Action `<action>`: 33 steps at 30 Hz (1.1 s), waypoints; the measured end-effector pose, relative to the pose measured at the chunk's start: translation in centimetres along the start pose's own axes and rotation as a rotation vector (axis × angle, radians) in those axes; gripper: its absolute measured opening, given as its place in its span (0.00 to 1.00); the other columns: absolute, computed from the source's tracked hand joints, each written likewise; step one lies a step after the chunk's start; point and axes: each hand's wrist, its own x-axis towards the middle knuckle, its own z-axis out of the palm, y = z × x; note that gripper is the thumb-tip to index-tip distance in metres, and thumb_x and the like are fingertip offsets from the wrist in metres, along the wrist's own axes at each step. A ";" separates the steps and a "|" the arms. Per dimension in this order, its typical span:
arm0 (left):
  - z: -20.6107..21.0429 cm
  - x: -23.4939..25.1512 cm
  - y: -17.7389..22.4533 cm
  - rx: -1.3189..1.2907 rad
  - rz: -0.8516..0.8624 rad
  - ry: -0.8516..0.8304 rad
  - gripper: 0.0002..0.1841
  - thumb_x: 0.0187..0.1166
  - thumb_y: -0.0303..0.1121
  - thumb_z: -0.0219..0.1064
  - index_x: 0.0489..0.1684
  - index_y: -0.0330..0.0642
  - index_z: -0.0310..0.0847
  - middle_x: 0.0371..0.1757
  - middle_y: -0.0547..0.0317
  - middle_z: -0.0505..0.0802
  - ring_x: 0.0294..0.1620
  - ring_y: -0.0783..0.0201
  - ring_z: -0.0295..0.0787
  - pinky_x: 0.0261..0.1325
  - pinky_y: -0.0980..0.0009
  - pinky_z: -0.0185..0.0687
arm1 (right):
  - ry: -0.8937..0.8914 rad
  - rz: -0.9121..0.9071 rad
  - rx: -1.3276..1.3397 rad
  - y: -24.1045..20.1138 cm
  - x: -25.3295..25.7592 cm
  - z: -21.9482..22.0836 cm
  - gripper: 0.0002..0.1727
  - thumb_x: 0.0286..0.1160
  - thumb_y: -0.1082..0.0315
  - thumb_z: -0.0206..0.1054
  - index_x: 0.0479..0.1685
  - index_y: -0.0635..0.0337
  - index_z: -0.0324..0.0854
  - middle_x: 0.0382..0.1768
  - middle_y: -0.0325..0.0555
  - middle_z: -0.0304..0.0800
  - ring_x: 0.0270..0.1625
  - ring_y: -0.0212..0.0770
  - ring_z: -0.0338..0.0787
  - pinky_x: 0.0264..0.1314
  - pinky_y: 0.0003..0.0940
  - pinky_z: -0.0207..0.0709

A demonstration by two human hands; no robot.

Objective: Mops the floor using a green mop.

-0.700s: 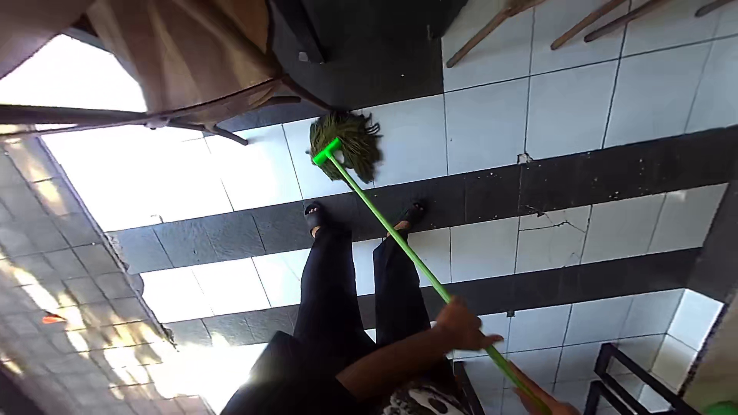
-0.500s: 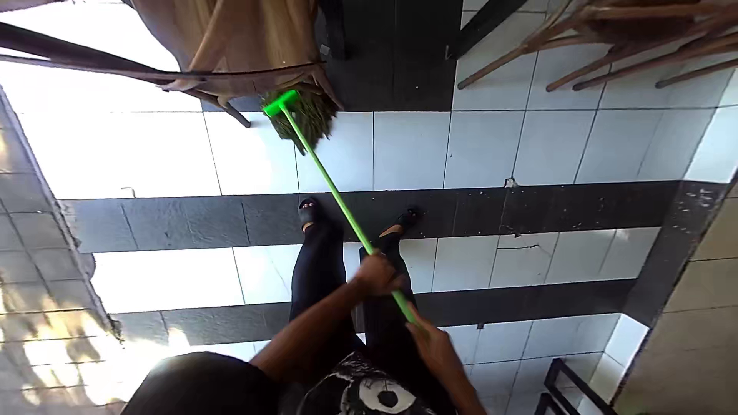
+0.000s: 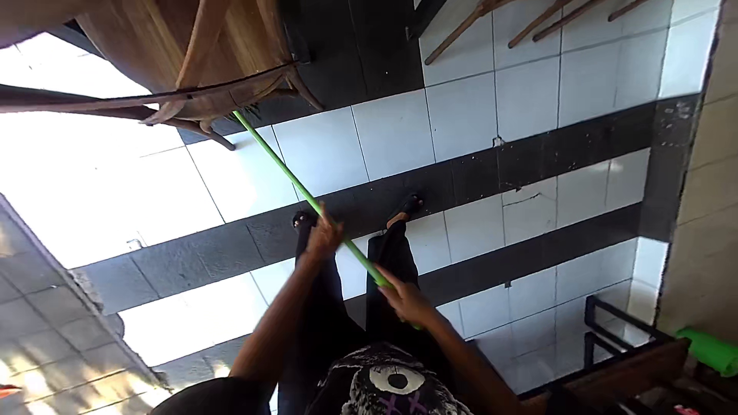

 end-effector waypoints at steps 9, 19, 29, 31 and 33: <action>12.4 -17.9 9.6 0.257 0.130 -0.821 0.36 0.86 0.64 0.52 0.78 0.42 0.72 0.70 0.42 0.87 0.77 0.43 0.79 0.82 0.31 0.61 | 0.181 0.262 0.234 12.3 -24.5 6.0 0.30 0.89 0.56 0.59 0.90 0.39 0.66 0.61 0.60 0.92 0.53 0.58 0.94 0.63 0.64 0.81; 3.7 -11.8 0.8 0.462 -0.020 -0.499 0.23 0.85 0.49 0.59 0.66 0.42 0.81 0.66 0.42 0.87 0.63 0.47 0.89 0.64 0.48 0.87 | 0.248 0.133 0.352 4.9 -11.2 16.4 0.29 0.90 0.49 0.56 0.91 0.32 0.65 0.42 0.57 0.96 0.39 0.60 0.95 0.47 0.66 0.86; -15.3 9.8 -4.3 -0.161 -0.219 0.201 0.36 0.93 0.35 0.51 0.96 0.58 0.31 0.90 0.43 0.66 0.64 0.49 0.90 0.55 0.50 0.91 | 0.190 -0.256 0.838 -19.2 17.0 11.4 0.27 0.93 0.56 0.51 0.89 0.46 0.67 0.52 0.58 0.94 0.50 0.55 0.94 0.60 0.58 0.83; -15.2 9.9 -3.0 -0.122 -0.301 0.253 0.40 0.95 0.42 0.50 0.95 0.63 0.18 0.75 0.35 0.79 0.44 0.49 0.96 0.43 0.50 0.95 | 0.084 -0.301 0.811 -20.5 19.8 9.0 0.28 0.95 0.56 0.48 0.92 0.46 0.62 0.48 0.58 0.93 0.43 0.53 0.92 0.52 0.53 0.85; -14.1 9.6 -2.4 0.019 -0.315 0.226 0.39 0.96 0.44 0.47 0.95 0.56 0.15 0.61 0.31 0.87 0.35 0.49 0.96 0.42 0.49 0.93 | -0.023 -0.316 0.727 -19.9 21.3 7.4 0.29 0.96 0.55 0.45 0.95 0.44 0.54 0.45 0.57 0.90 0.36 0.50 0.91 0.45 0.48 0.87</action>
